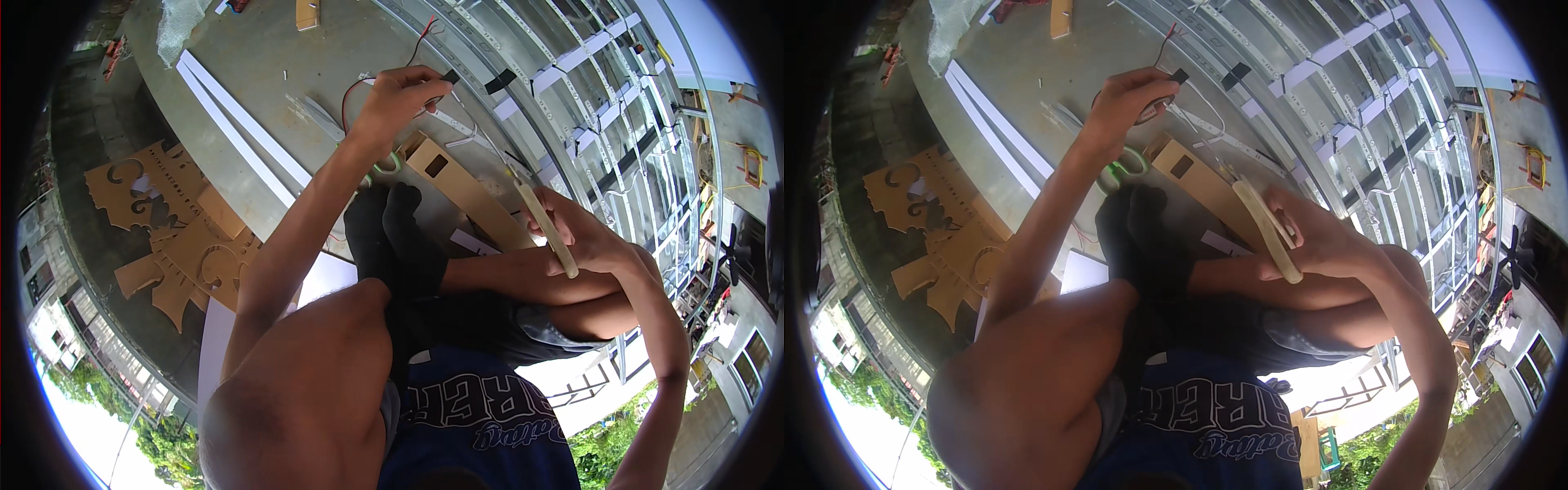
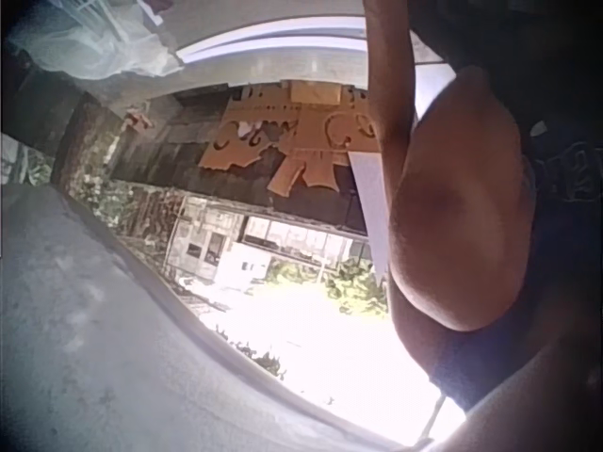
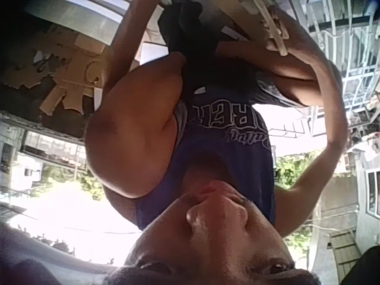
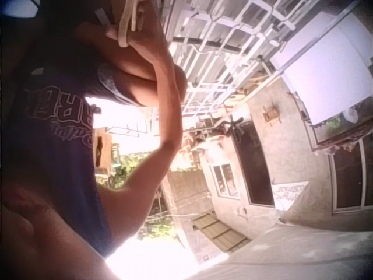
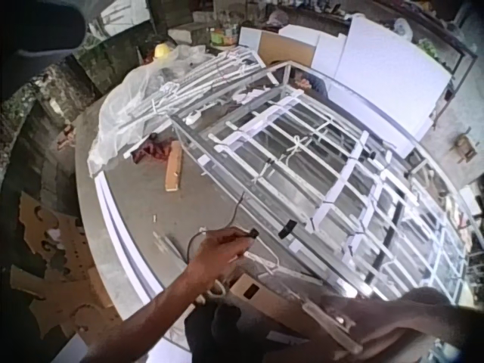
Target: The person applies electrical tape to LED strips and connects wires to the strips inside a large metal frame, using scissors and tape.
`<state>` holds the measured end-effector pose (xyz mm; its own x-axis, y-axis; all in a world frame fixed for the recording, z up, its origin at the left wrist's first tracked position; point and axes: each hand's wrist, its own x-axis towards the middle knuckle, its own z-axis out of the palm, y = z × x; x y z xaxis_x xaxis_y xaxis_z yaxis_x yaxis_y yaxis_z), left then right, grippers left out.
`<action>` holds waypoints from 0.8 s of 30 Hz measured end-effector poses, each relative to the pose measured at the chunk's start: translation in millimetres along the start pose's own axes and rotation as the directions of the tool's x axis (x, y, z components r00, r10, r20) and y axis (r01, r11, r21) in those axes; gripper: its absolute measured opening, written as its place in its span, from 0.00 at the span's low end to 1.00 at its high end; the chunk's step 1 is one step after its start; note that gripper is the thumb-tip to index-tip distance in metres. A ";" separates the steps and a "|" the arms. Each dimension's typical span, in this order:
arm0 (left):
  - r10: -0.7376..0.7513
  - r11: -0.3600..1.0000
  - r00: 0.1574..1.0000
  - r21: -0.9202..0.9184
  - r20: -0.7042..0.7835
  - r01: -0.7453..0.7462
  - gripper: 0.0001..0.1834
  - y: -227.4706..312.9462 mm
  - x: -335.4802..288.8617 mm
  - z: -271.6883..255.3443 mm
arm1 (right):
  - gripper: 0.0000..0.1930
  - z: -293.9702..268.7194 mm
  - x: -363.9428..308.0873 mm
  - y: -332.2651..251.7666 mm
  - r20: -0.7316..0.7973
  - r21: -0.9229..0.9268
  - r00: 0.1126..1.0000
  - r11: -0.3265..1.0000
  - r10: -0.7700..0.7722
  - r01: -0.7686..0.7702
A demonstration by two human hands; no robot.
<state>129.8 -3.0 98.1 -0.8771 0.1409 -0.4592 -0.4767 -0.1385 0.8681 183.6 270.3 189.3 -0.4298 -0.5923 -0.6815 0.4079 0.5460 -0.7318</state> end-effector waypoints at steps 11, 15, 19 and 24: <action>-0.082 0.951 0.963 0.309 0.257 -0.001 0.17 43.2 35.7 21.8 | 0.38 -77.1 116.4 -29.3 -0.724 -0.231 0.663 0.973 -0.193 0.031; -0.116 0.960 0.962 0.276 0.248 0.044 0.15 43.0 35.7 20.7 | 0.37 -72.9 145.2 -25.7 -0.745 -0.295 0.623 0.955 -0.239 0.014; -0.124 0.975 0.967 0.208 0.221 0.078 0.14 38.8 33.3 19.2 | 0.35 -73.1 153.4 -21.8 -0.765 -0.366 0.579 0.930 -0.280 -0.034; -0.077 0.969 0.975 0.245 0.208 0.025 0.15 27.6 27.1 14.3 | 0.34 -84.9 162.5 -18.5 -0.689 -0.269 0.708 0.962 -0.153 -0.054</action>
<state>93.7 11.0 112.3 -0.8063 0.3516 -0.4757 -0.4691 0.1097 0.8763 37.8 214.3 91.5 -0.9220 -0.0949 -0.3754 0.1987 0.7163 -0.6690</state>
